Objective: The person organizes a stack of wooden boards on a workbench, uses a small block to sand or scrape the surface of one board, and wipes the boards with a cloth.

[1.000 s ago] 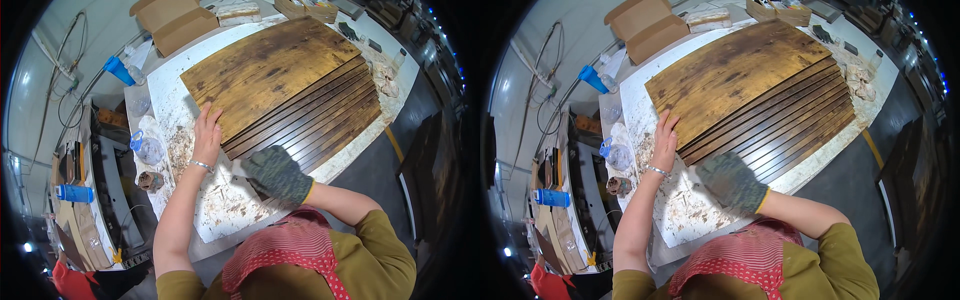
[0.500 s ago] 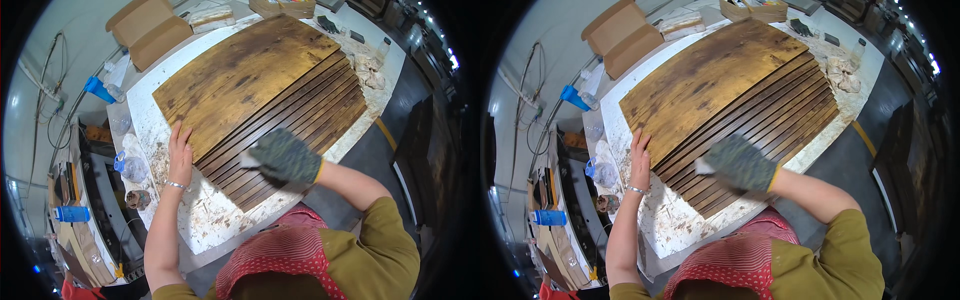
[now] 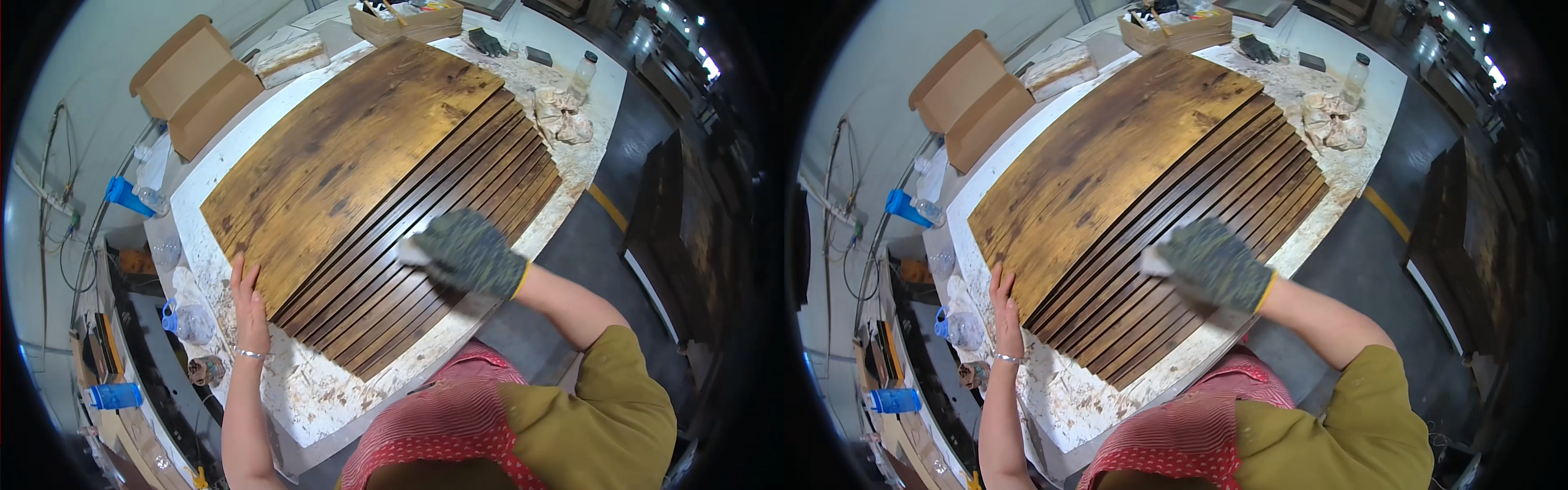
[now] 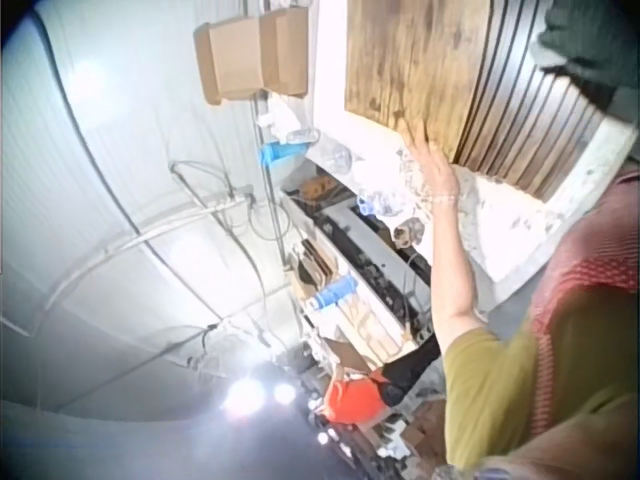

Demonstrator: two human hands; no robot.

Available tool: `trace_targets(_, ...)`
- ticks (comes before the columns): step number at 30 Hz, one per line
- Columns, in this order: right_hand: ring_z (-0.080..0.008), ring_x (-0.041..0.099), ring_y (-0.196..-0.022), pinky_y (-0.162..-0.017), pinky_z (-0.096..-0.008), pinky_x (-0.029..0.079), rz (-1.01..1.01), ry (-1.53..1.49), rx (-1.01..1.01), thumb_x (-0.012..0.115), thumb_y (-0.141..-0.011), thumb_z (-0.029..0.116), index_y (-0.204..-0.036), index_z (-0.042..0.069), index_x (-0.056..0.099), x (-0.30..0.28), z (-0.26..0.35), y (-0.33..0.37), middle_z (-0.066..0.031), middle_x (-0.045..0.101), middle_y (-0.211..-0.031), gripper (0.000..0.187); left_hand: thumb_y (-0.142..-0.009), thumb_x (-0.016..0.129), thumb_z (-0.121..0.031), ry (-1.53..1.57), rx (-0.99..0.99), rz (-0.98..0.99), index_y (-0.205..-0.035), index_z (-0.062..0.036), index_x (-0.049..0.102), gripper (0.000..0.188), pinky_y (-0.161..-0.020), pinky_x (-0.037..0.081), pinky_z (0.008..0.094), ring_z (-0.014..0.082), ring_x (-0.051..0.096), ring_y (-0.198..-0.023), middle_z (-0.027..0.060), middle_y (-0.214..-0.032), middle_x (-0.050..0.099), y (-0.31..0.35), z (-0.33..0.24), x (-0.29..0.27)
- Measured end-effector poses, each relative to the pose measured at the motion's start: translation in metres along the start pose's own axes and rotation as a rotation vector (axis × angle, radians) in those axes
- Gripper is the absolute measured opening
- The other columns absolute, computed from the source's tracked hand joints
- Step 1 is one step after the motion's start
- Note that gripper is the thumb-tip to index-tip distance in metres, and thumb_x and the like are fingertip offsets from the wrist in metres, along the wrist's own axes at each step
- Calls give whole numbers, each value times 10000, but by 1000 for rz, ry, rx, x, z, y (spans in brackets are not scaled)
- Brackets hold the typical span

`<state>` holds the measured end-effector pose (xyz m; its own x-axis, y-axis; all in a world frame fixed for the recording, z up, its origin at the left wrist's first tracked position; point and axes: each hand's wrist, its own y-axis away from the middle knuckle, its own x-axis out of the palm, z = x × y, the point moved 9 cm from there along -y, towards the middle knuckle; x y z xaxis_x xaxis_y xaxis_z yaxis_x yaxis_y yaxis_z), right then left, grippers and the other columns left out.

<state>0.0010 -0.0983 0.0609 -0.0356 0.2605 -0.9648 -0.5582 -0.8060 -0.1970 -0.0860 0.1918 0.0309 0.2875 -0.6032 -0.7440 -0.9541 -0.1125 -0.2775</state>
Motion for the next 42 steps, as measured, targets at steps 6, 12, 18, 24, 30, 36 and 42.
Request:
trace_targets(6, -291, 556, -742, -637, -409, 450, -223, 143, 227, 609, -691, 241, -1027, 16, 587, -44, -111, 49, -127, 550, -824, 405, -944, 275, -357, 20, -14, -3, -1262, -24, 429, 486, -1098, 138, 412, 317, 183, -1353, 152, -1449, 232, -5, -6, 1)
trace_targets(12, -282, 559, -758, -667, -399, 455, -189, -37, 56, 604, -691, 206, -1011, 48, 568, -23, -41, 24, -111, 552, -822, 359, -947, 276, -430, 3, -55, 15, -1297, -35, 410, 544, -1097, 139, 406, 307, 174, -1359, 150, -1464, 210, 0, 4, -1)
trace_targets(18, -298, 564, -773, -687, -408, 455, -187, 126, 333, 608, -716, 289, -1059, 46, 581, -44, -177, 62, -141, 563, -837, 421, -952, 266, -437, -55, -89, 49, -1307, -31, 398, 555, -1098, 145, 403, 305, 177, -1358, 154, -1467, 202, -2, -6, 0)
trace_targets(24, -339, 570, -866, -768, -437, 443, -445, 352, 673, 592, -757, 280, -1060, 44, 599, -83, -280, 113, -185, 595, -875, 384, -955, 300, -357, -46, -85, 79, -1298, -22, 396, 489, -1098, 150, 404, 303, 186, -1356, 158, -1461, 217, -11, -13, 2)
trace_targets(30, -311, 547, -891, -809, -418, 417, -364, 139, 329, 599, -756, 286, -1089, 61, 572, -57, -199, 90, -140, 550, -924, 403, -930, 412, -265, -170, -228, 12, -1307, -1, 370, 461, -1079, 182, 379, 288, 264, -1314, 157, -1429, 275, -19, 13, -23)
trace_targets(36, -330, 547, -846, -765, -411, 445, -416, 171, 809, 582, -786, 284, -1131, 62, 565, -60, -321, 144, -157, 559, -897, 410, -886, 513, -435, 339, -752, -321, -1412, -7, 176, 758, -1058, 226, 356, 275, 273, -1309, 162, -1442, 243, -37, 80, -22)
trace_targets(42, -320, 557, -830, -742, -405, 455, -466, 52, 537, 571, -803, 304, -1143, 43, 557, -82, -253, 102, -156, 565, -887, 429, -867, 516, -482, 264, -714, -119, -1401, 33, 184, 813, -1058, 227, 345, 285, 304, -1296, 195, -1418, 281, -39, 77, -9)
